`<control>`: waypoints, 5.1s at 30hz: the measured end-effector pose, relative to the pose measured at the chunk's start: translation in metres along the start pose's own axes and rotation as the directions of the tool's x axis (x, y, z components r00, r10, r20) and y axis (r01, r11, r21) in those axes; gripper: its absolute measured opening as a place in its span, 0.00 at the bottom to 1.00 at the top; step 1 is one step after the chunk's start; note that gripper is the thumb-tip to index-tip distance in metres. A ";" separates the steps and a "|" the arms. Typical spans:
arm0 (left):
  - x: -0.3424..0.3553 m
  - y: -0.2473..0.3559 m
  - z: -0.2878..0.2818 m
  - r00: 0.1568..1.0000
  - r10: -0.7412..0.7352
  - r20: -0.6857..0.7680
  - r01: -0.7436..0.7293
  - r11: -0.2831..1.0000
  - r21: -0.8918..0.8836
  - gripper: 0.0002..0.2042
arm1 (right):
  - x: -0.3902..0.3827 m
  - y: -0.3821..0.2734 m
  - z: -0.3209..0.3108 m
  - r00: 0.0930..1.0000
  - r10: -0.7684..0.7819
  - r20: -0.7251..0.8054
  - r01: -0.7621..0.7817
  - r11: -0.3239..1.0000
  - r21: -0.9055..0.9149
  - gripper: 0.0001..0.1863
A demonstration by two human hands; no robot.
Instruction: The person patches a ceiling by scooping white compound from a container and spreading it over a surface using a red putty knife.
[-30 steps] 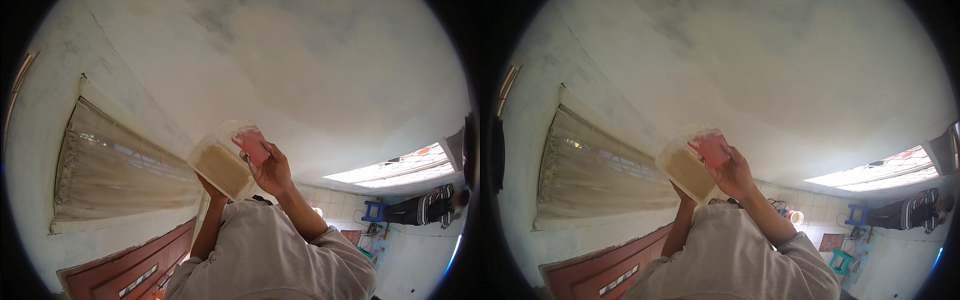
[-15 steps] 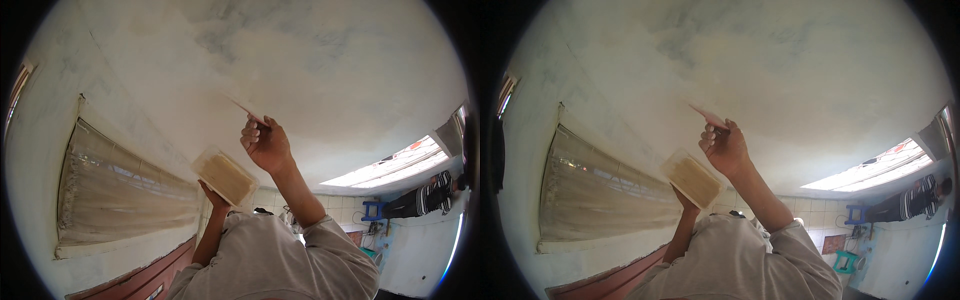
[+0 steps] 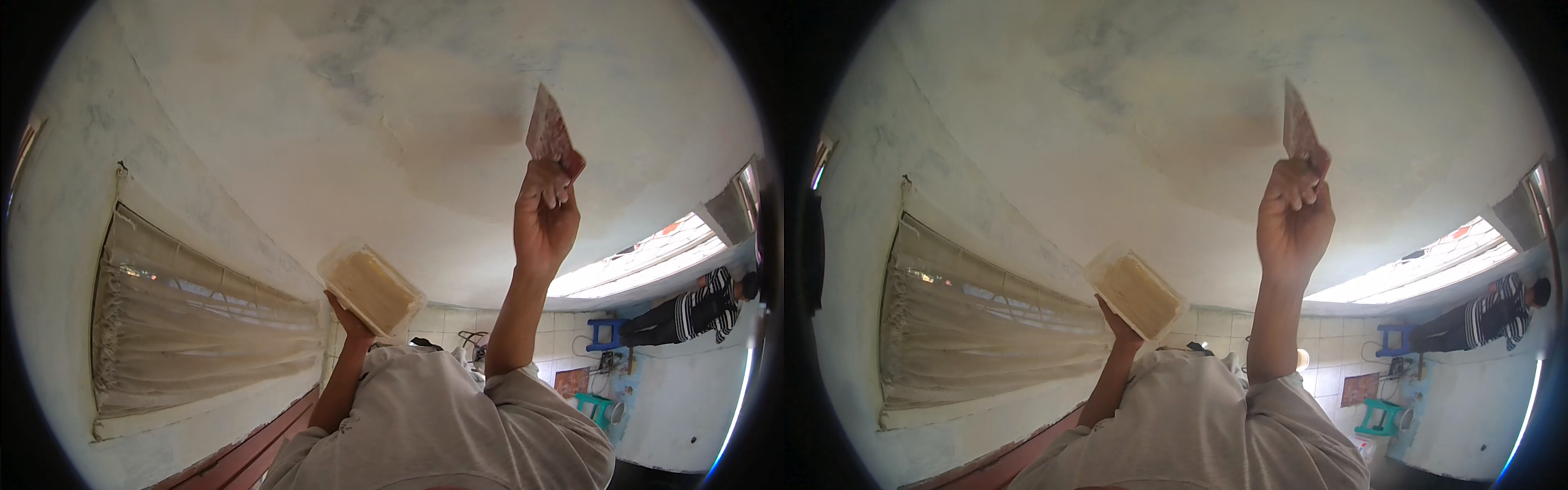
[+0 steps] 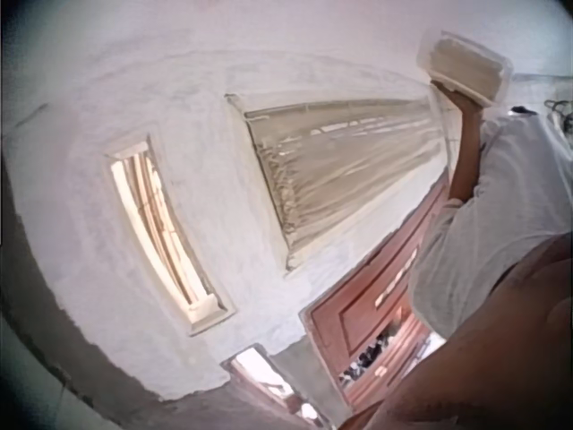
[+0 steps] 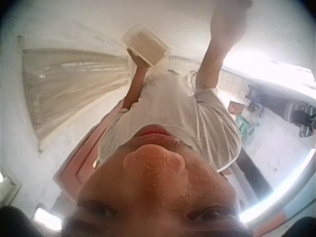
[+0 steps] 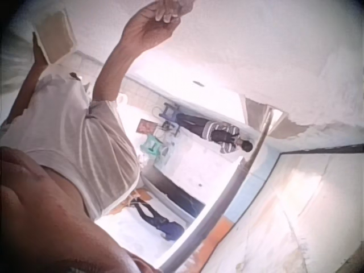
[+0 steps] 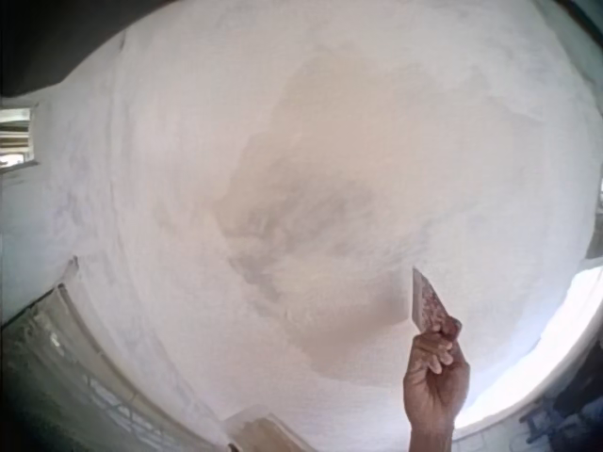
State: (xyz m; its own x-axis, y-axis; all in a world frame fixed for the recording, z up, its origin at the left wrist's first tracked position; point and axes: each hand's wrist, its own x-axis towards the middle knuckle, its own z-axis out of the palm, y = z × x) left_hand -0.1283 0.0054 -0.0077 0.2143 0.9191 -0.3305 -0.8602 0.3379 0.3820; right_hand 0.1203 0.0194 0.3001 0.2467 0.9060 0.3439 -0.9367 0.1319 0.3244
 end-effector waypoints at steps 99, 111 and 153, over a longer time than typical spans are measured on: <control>-0.027 -0.014 -0.013 0.997 0.052 -0.056 -0.052 0.999 0.000 0.42 | -0.008 -0.063 0.026 0.969 -0.188 0.160 0.171 0.979 0.115 0.07; -0.027 -0.009 -0.027 0.990 0.108 -0.089 -0.108 0.994 0.009 0.41 | 0.032 0.076 -0.118 0.901 0.397 -0.177 -0.414 0.907 -0.072 0.19; -0.027 0.027 -0.053 0.982 0.181 -0.056 -0.186 0.977 -0.104 0.41 | 0.096 0.098 -0.104 0.920 0.387 0.058 -0.391 0.917 0.081 0.22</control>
State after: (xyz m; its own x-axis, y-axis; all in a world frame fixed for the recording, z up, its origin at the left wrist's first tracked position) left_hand -0.1817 -0.0207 -0.0339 0.0290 0.9523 -0.3038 -0.9283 0.1384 0.3452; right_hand 0.0262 0.1612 0.2731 -0.1215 0.8613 0.4934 -0.9352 -0.2659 0.2339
